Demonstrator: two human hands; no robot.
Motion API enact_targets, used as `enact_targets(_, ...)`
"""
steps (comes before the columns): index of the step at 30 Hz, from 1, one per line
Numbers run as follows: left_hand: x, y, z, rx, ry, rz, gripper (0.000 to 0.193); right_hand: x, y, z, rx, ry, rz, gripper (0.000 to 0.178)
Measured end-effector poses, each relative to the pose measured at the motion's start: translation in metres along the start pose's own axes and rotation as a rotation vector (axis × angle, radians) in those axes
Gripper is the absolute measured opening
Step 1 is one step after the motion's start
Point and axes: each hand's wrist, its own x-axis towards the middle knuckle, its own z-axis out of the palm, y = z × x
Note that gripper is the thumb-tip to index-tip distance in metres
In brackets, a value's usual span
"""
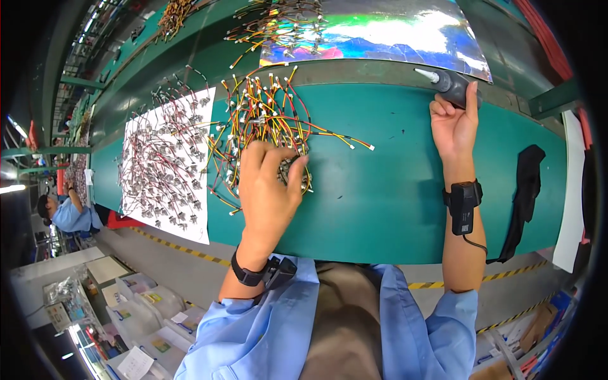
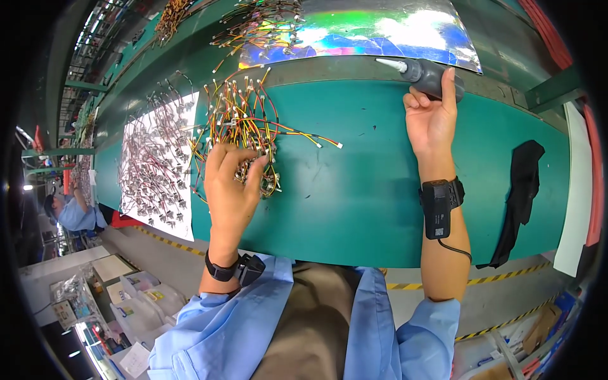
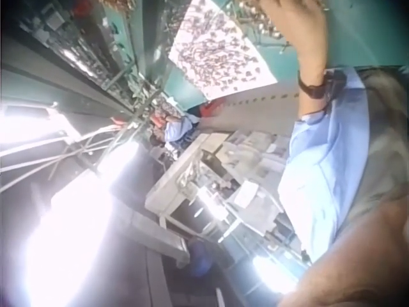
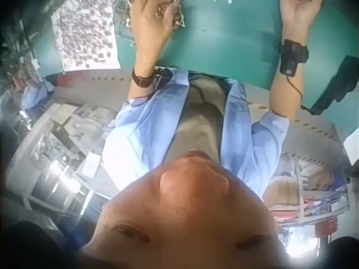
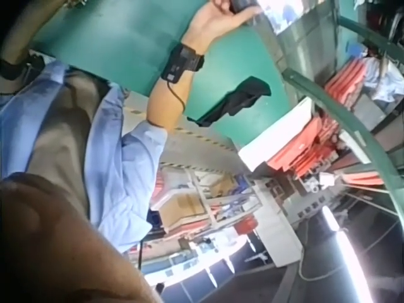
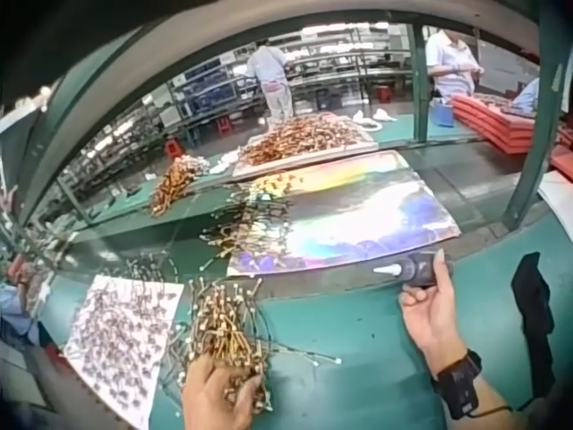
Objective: The person picks up a potentiometer, applies glue to the wire connections from a squeeze bottle, and places it onto a colorful sheet. After repeating this, the person wipes their fingers with a black cloth and continues the process with more components.
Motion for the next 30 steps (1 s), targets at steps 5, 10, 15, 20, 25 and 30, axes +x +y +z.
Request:
enact_targets(5, -0.029, -0.009, -0.004, 0.042, -0.070, -0.072, 0.016, 0.002, -0.001, 0.000, 0.009, -0.024, 0.013, 0.026)
enact_targets(10, -0.037, -0.010, -0.002, 0.023, -0.085, -0.090, 0.017, 0.004, 0.002, 0.000, 0.006, -0.010, 0.020, 0.026)
enact_targets(15, -0.036, -0.005, -0.001, 0.048, -0.122, -0.077, 0.019, 0.003, -0.002, 0.004, 0.014, -0.017, 0.019, 0.026)
enact_targets(20, -0.043, 0.005, 0.004, 0.112, -0.124, -0.076, 0.020, 0.002, 0.001, 0.003, -0.015, -0.020, -0.004, 0.027)
enact_targets(25, -0.040, -0.003, -0.011, -0.022, -0.133, -0.086, 0.020, 0.000, 0.001, 0.006, -0.002, -0.006, 0.011, 0.027)
enact_targets(30, -0.021, -0.021, -0.043, -0.595, -0.095, -0.341, 0.016, -0.001, -0.001, 0.005, 0.002, 0.013, 0.018, 0.027)
